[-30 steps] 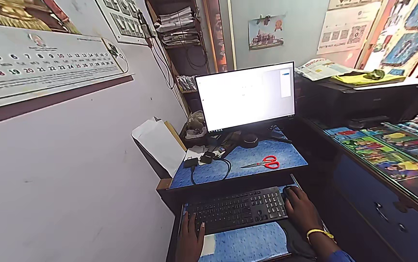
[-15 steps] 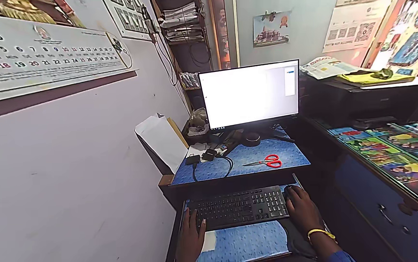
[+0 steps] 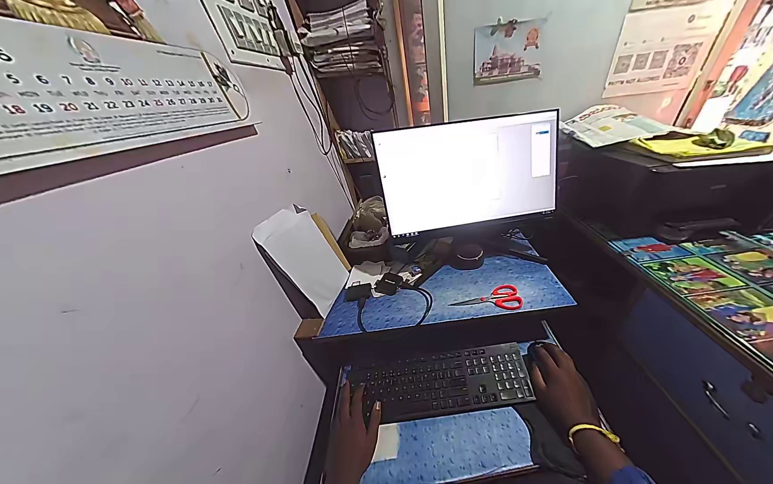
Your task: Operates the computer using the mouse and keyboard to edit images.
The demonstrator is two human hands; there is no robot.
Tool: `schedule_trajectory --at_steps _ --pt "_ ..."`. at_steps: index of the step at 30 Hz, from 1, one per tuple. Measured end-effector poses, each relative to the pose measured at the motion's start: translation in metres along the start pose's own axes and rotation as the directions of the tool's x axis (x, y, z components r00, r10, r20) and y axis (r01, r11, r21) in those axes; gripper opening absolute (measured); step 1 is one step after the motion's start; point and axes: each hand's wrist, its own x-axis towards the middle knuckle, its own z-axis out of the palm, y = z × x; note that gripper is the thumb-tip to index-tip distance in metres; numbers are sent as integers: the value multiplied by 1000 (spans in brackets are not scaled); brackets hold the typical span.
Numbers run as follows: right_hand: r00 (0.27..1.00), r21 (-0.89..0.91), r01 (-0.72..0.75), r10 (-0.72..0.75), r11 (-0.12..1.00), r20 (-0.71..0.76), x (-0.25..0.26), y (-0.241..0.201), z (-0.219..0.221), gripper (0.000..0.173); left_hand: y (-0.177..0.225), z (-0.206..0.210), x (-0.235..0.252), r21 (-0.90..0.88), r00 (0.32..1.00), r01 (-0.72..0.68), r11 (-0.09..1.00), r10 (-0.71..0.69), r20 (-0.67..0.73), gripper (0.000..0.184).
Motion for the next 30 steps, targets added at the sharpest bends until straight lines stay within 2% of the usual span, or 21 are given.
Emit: schedule_trajectory --at_steps 18,23,30 --pt "999 -29 -1 2 1000 34 0 -2 -4 45 2 -2 -1 -8 1000 0 1000 0 -10 73" --pt "1000 -7 24 -24 1000 -14 1 3 4 43 4 -4 -1 -16 1000 -3 1000 3 -24 71" --pt "1000 -21 -2 2 1000 -4 1 2 2 44 3 -3 -1 -15 1000 -5 1000 4 -15 72"
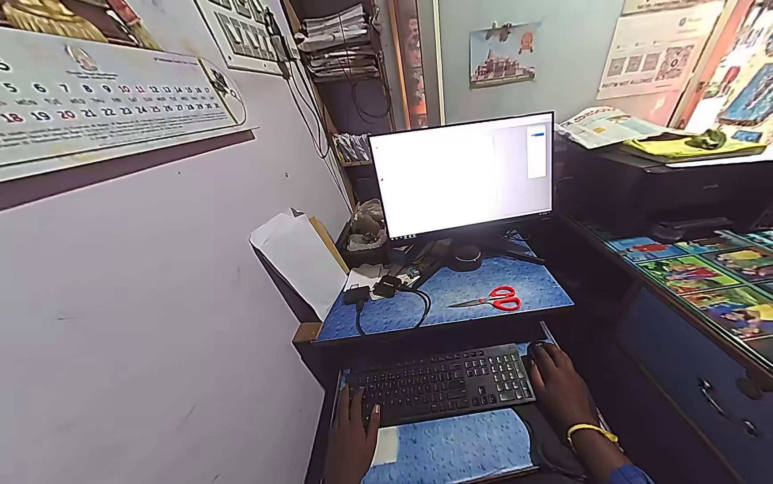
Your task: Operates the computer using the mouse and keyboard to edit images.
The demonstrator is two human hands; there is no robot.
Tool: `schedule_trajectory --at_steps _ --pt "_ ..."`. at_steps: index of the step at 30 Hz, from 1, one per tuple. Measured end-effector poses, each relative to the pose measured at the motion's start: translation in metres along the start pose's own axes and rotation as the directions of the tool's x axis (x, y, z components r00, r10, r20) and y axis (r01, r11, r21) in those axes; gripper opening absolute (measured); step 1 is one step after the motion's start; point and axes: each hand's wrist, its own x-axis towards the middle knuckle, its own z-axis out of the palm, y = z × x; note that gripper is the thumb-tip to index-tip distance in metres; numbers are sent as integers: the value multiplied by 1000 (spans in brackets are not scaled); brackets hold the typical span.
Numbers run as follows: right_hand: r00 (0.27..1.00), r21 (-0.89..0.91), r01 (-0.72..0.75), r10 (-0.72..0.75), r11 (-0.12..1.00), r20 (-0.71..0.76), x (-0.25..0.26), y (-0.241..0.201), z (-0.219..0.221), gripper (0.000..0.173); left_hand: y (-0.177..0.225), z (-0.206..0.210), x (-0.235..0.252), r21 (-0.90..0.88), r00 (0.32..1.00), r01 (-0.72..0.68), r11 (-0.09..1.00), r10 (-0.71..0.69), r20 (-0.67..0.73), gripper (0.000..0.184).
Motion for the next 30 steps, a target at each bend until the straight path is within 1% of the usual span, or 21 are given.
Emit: schedule_trajectory --at_steps 8,16,20,24,30 --pt "999 -10 -18 19 1000 33 0 0 -1 48 0 1 0 10 1000 -2 1000 2 -2 72" --pt "999 -4 -14 14 1000 38 0 0 -2 46 1 -1 1 2 1000 0 1000 0 -4 71" --pt "1000 0 -10 10 1000 27 -1 0 -2 46 0 -1 0 8 1000 -2 1000 2 7 71" --pt "1000 -6 1 -2 1000 -13 -1 3 3 45 -1 1 1 5 1000 1 1000 -1 6 72" --pt "1000 -5 -5 5 1000 0 -1 3 4 46 -3 2 0 17 1000 -8 1000 8 2 71"
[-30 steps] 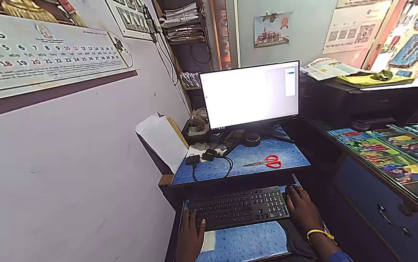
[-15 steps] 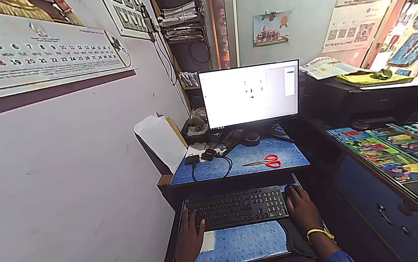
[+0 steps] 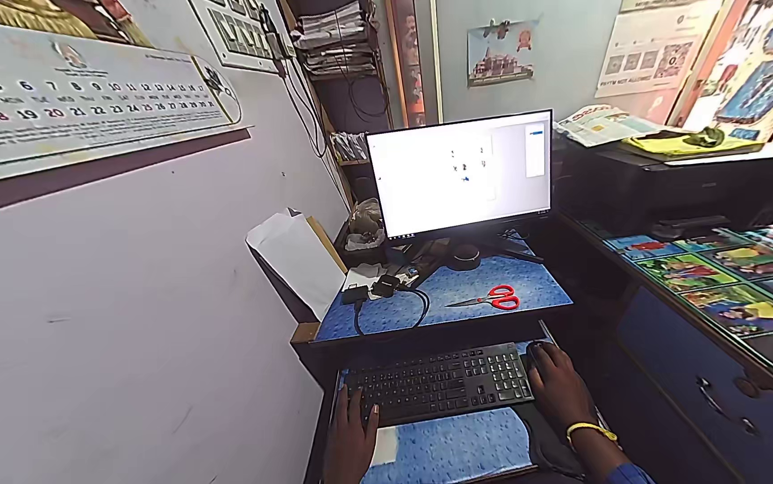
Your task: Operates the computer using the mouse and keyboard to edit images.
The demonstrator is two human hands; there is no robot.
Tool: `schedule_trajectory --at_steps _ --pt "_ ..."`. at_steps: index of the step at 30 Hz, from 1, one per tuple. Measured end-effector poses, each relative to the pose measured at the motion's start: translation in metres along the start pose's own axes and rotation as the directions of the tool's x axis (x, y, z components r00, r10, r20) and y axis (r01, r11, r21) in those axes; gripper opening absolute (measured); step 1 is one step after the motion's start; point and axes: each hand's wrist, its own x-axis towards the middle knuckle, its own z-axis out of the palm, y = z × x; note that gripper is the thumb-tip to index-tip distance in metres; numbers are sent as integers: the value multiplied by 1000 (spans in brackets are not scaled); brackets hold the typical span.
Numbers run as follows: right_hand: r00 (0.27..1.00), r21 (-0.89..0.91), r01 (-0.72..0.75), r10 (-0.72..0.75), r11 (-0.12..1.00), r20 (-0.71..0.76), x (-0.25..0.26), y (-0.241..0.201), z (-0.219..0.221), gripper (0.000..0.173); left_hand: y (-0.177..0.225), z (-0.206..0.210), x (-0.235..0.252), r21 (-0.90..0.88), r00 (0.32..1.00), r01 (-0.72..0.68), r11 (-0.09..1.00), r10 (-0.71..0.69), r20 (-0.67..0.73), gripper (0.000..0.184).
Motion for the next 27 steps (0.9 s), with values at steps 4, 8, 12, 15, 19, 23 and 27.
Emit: schedule_trajectory --at_steps 4,8,12,15,19,23,27 --pt "1000 11 -9 9 1000 8 1 -1 -2 47 0 0 1 1 1000 8 1000 -8 13 72" --pt "1000 -8 -14 14 1000 19 0 -1 -3 46 1 -1 1 -11 1000 11 1000 -11 10 72" --pt "1000 -20 -15 15 1000 10 2 -3 -4 46 1 -1 0 -9 1000 6 1000 -6 4 72" --pt "1000 -20 -14 14 1000 4 1 -3 -4 45 1 -2 1 -13 1000 4 1000 -4 6 71" --pt "999 -19 -25 26 999 31 1 -4 -6 48 0 -1 0 -8 1000 -9 1000 9 -9 71" --pt "1000 5 -14 14 1000 25 0 -1 -3 48 -1 1 0 0 1000 -8 1000 8 -17 72" --pt "1000 3 -3 3 1000 20 1 -2 -4 47 0 0 0 -3 1000 0 1000 0 -13 71"
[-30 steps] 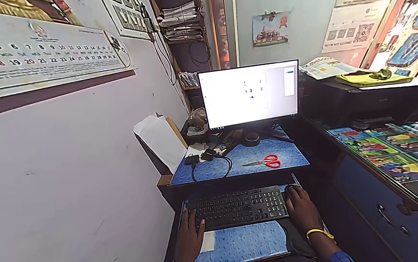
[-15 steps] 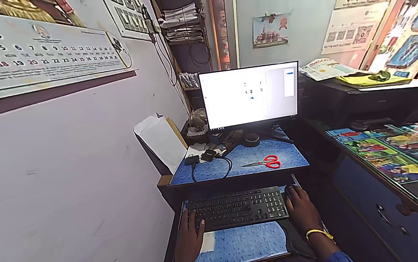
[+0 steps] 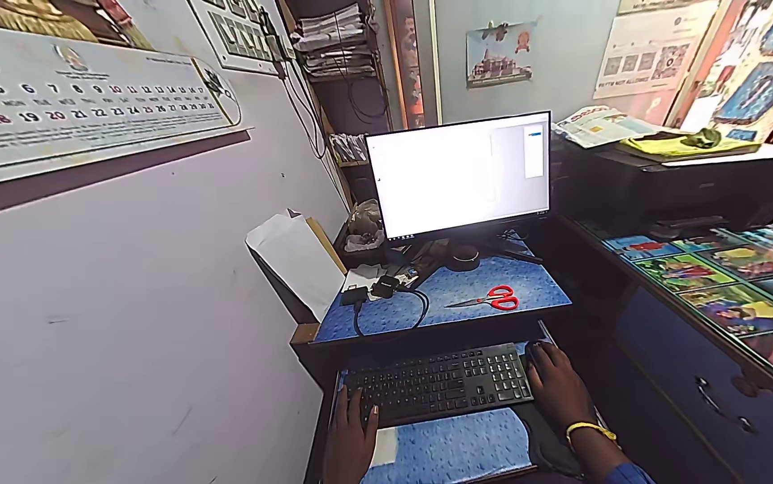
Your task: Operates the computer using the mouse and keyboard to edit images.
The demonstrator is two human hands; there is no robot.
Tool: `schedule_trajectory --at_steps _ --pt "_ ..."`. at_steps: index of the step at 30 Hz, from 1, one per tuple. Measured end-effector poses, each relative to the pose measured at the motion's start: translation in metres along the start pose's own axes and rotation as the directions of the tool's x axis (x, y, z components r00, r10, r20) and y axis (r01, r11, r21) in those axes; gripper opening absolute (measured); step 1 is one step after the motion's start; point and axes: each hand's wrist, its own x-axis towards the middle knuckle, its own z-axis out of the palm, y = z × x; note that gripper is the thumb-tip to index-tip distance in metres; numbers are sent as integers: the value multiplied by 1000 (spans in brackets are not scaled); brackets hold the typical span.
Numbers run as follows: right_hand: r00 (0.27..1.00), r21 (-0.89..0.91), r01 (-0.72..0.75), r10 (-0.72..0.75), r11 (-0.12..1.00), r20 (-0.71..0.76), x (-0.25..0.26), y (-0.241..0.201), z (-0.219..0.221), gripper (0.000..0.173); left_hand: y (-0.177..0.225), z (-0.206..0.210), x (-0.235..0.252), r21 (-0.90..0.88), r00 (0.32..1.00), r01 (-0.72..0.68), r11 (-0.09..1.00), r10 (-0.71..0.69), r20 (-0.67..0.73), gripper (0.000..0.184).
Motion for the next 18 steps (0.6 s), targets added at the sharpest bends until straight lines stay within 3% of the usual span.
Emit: schedule_trajectory --at_steps 18 --pt "999 -8 22 -22 1000 31 -1 -2 -5 45 0 1 0 4 1000 -5 1000 5 -2 71"
